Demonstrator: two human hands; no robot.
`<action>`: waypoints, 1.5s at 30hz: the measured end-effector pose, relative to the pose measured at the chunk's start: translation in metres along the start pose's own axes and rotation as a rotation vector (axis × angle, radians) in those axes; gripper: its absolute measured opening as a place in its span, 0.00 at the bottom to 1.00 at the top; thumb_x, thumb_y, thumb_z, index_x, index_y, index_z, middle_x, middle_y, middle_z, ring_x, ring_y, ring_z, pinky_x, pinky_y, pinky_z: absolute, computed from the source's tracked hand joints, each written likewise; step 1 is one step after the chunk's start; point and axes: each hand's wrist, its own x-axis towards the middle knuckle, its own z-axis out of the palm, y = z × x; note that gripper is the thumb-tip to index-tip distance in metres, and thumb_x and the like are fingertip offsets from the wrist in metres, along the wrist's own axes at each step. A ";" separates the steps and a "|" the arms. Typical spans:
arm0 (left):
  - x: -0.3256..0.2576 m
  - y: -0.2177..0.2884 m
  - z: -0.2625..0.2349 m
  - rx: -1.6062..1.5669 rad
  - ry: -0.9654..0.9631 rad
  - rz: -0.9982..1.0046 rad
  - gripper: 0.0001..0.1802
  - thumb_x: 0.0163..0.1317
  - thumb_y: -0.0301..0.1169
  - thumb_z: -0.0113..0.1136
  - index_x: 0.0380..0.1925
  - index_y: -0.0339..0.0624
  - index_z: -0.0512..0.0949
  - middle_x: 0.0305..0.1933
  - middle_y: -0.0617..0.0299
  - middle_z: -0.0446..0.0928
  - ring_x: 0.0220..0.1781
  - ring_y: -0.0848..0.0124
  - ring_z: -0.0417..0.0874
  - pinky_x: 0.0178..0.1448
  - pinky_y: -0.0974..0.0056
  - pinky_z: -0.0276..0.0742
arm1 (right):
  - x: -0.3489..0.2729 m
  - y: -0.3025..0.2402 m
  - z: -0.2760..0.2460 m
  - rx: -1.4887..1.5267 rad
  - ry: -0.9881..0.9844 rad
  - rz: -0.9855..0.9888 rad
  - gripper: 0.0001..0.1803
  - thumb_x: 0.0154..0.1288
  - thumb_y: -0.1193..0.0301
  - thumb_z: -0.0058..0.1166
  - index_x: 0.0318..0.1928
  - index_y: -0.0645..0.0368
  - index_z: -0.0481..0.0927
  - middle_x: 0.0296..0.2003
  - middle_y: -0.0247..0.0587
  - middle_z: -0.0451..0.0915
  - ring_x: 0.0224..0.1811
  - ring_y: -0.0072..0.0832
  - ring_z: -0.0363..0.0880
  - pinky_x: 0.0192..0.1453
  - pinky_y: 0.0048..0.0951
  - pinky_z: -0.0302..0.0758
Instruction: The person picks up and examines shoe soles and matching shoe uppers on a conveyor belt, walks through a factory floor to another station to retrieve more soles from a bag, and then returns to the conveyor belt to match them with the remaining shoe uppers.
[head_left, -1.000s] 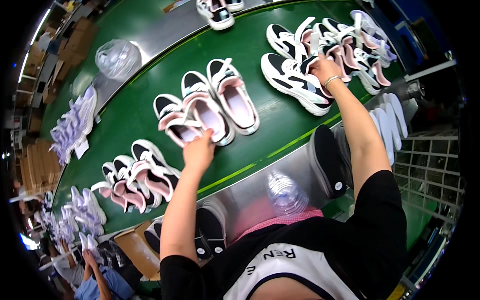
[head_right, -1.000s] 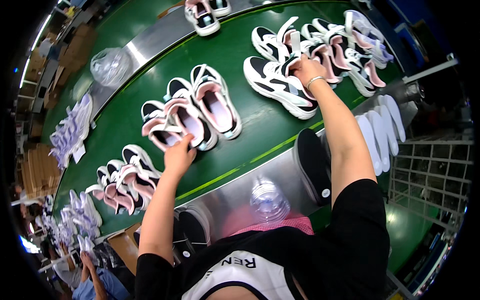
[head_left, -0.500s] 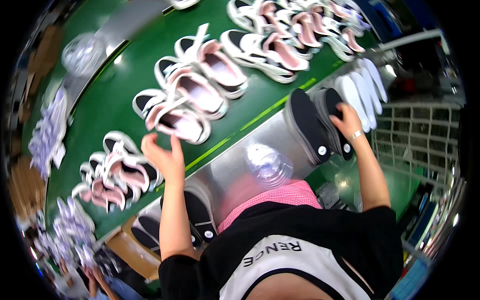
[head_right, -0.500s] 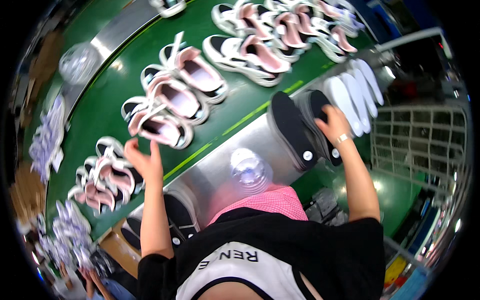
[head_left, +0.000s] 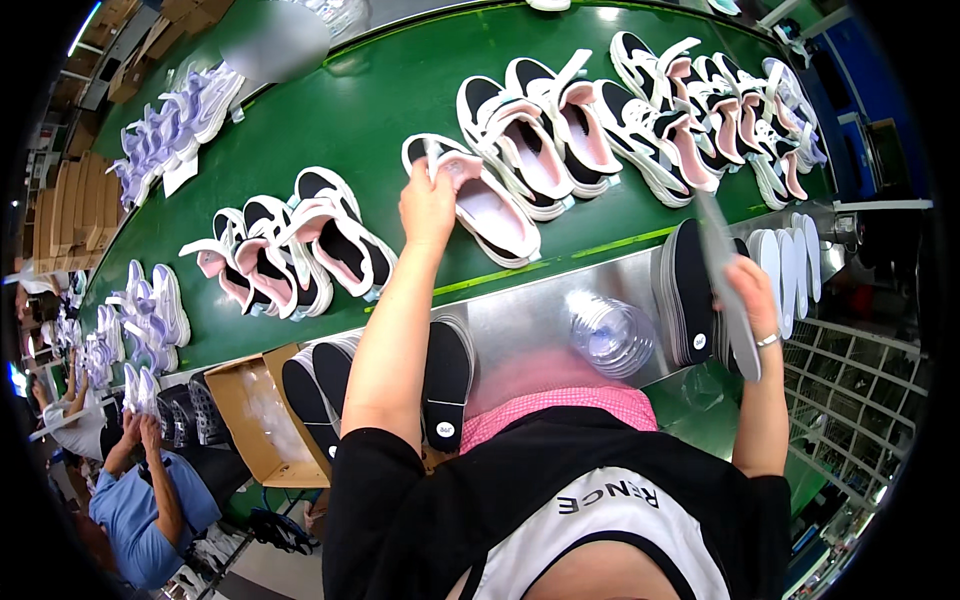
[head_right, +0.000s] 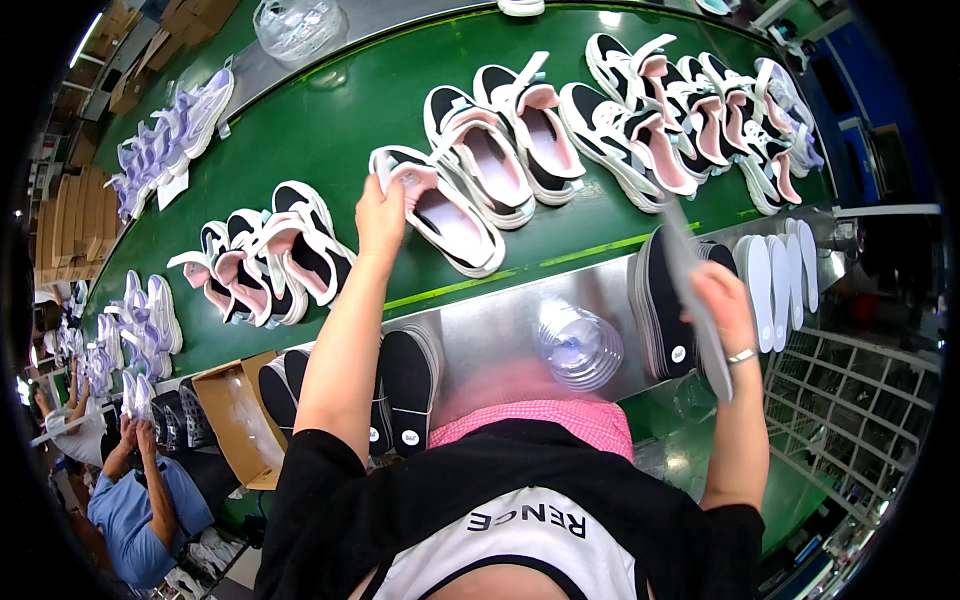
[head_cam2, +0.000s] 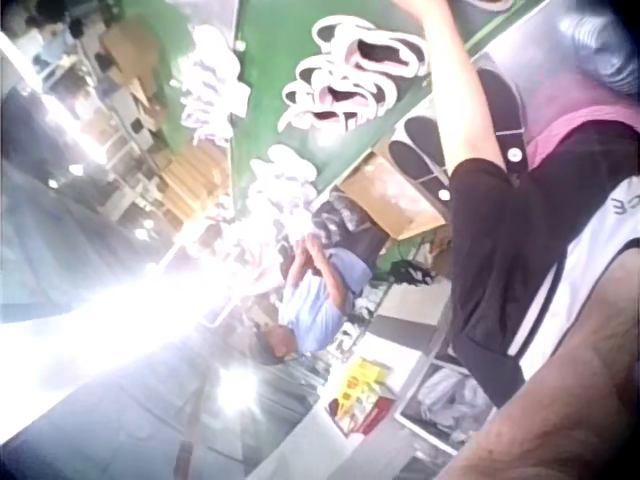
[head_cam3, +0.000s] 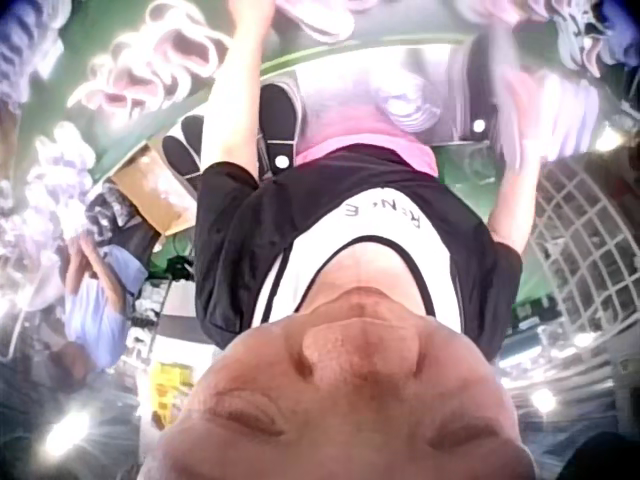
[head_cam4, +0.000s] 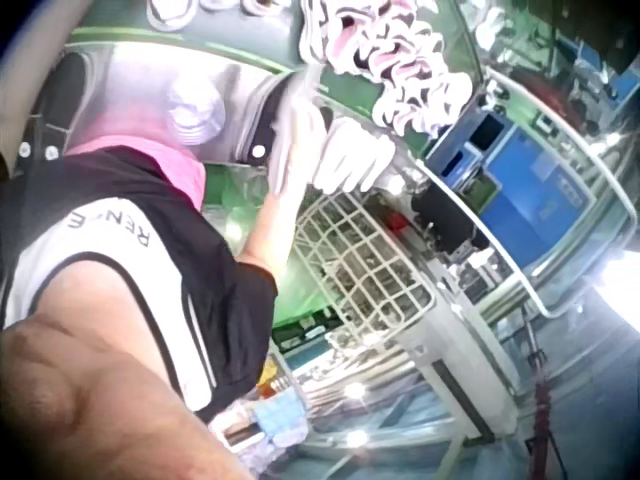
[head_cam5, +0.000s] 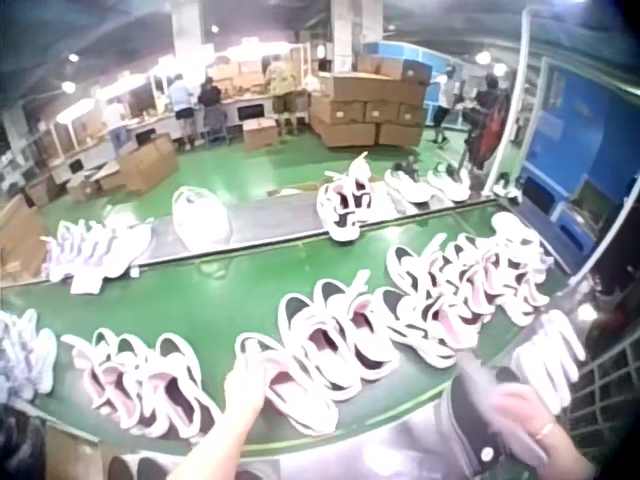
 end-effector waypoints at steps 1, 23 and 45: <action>-0.001 0.001 -0.003 0.029 -0.039 -0.018 0.19 0.53 0.43 0.44 0.33 0.38 0.72 0.28 0.46 0.75 0.35 0.50 0.76 0.41 0.55 0.69 | 0.007 -0.016 0.029 -0.057 -0.205 -0.006 0.11 0.53 0.65 0.48 0.31 0.61 0.74 0.26 0.30 0.70 0.23 0.18 0.70 0.24 0.18 0.70; -0.009 -0.007 -0.003 0.090 -0.032 -0.055 0.18 0.55 0.40 0.46 0.27 0.31 0.69 0.25 0.39 0.73 0.32 0.46 0.75 0.36 0.51 0.69 | 0.046 -0.050 0.226 -1.642 -0.535 -0.483 0.11 0.44 0.70 0.51 0.31 0.60 0.76 0.31 0.46 0.76 0.35 0.36 0.77 0.37 0.32 0.73; -0.010 -0.013 -0.006 -0.004 -0.065 -0.004 0.19 0.55 0.41 0.47 0.29 0.31 0.70 0.27 0.41 0.74 0.32 0.46 0.74 0.35 0.53 0.69 | 0.107 -0.025 0.297 -1.798 -0.849 -0.429 0.14 0.48 0.72 0.47 0.37 0.59 0.78 0.40 0.46 0.76 0.43 0.34 0.75 0.46 0.28 0.70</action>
